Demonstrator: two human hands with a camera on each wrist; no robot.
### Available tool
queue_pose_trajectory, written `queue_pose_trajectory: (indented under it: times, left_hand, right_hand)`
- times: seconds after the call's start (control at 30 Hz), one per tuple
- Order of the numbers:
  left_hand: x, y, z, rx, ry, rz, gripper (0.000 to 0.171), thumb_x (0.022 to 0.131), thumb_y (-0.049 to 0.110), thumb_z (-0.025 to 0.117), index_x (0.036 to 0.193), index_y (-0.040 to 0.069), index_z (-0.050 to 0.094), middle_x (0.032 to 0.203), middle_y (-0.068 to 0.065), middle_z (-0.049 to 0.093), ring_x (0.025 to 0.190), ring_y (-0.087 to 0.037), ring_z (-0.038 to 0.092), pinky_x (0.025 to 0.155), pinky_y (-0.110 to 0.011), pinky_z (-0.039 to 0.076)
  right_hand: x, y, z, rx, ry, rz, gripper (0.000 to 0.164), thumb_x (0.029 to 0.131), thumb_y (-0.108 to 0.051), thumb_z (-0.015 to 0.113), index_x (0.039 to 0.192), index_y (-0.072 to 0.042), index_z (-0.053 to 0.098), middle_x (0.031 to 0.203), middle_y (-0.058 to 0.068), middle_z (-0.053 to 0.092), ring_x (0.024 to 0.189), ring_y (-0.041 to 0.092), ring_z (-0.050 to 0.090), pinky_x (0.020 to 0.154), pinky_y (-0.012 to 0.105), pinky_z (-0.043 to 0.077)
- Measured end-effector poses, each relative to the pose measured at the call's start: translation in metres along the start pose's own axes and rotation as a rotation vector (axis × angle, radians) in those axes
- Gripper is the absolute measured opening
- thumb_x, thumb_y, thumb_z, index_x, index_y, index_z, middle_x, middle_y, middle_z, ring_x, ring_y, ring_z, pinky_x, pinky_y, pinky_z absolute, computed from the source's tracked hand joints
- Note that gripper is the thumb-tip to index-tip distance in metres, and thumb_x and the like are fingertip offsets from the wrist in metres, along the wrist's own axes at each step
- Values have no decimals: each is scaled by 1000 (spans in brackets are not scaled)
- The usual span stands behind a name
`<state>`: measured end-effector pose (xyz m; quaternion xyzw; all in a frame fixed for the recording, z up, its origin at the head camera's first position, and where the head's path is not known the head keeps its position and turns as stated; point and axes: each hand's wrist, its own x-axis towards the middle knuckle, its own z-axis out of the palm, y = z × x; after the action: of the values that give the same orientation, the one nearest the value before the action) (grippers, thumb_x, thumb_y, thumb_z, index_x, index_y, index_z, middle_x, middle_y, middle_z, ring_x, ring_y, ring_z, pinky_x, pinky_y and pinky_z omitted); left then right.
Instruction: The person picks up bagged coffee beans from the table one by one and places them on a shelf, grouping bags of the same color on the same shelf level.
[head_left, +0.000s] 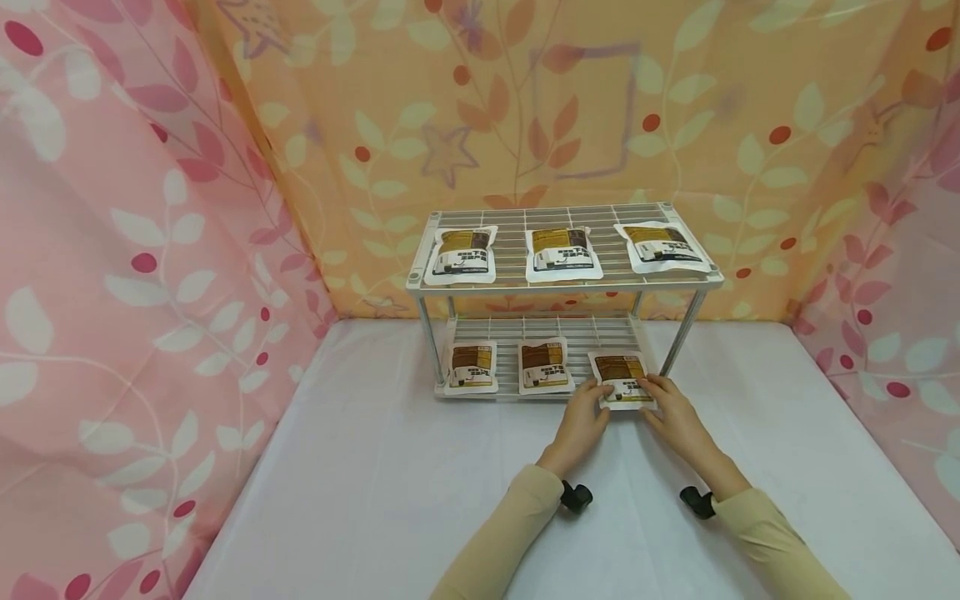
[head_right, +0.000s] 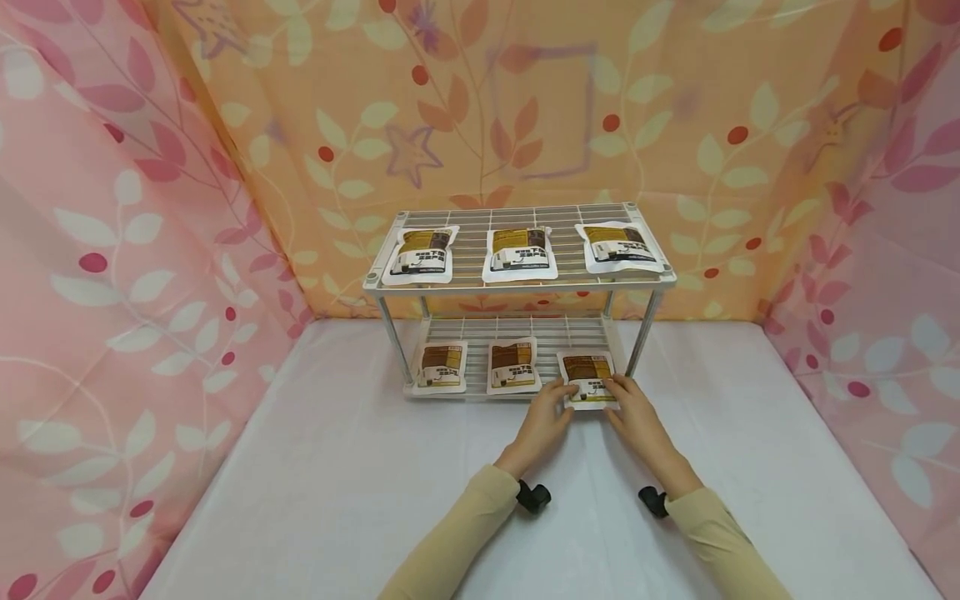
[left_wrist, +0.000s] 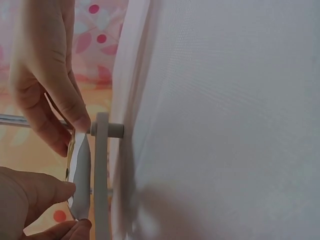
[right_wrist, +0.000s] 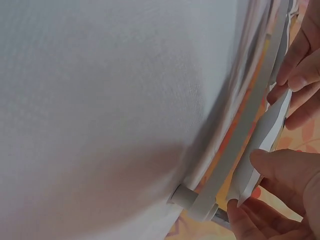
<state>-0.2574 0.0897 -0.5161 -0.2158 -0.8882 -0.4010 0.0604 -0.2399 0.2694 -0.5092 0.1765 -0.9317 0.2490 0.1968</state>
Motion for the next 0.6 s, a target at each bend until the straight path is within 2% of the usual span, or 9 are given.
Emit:
queue_pose_trajectory:
  times: [0.37,0.6]
  left_hand:
    - [11,2,2,30,9,26,36,86,5,61,122,6,60,130,-18,52,123,-27,48,101,-32,41]
    - [22,2,5,24,-57,-58,41,89,12,58,129,8,54,138,-17,44,131,-27,38,104,-34,38]
  right_hand:
    - [10,-4,6,-35,-2,57,43,77,8,66,117,16,53,119,33,49,109,49,49,88,56,44]
    - [22,-7,11,-90,-59,125,45,78,8,64,120,17,50,122,36,46,110,50,47,90,56,43]
